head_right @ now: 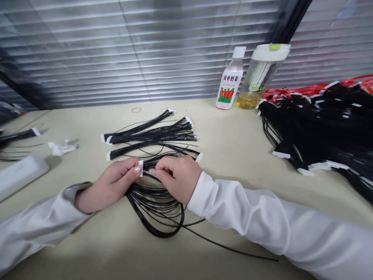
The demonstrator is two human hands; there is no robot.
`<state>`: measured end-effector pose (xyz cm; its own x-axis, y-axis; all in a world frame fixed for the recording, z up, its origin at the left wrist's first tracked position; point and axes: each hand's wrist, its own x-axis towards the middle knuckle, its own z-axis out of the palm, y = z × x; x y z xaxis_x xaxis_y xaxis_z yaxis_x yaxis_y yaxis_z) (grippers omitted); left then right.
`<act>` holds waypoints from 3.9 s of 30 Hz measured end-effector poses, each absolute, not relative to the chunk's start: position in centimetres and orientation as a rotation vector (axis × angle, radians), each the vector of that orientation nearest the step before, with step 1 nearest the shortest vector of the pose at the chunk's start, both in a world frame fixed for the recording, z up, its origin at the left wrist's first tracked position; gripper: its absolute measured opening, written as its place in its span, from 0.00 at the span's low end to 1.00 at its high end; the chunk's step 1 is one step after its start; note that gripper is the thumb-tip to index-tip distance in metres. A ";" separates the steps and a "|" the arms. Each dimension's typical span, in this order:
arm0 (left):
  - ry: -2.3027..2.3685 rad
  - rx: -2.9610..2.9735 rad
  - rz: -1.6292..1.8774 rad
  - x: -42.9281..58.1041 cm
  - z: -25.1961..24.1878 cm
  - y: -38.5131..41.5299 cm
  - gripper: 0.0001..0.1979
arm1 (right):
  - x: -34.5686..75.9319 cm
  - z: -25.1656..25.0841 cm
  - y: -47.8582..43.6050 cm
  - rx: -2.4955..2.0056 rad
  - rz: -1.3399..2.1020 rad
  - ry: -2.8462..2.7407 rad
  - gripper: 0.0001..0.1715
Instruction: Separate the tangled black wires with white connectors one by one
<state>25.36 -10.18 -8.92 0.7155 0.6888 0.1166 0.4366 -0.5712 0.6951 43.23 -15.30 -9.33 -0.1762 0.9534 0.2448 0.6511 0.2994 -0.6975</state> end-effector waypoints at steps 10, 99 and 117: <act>0.855 2.340 0.461 25.4 -9.1 -10.1 0.15 | 42.9 -10.0 -15.3 -1.392 0.561 -1.913 0.13; 0.970 1.860 0.777 25.0 -9.3 -9.7 0.19 | 44.7 -7.9 -15.3 -1.117 1.085 -1.316 0.12; 0.781 2.038 0.631 25.2 -8.9 -10.0 0.17 | 44.4 -9.4 -15.4 -1.265 0.601 -1.895 0.09</act>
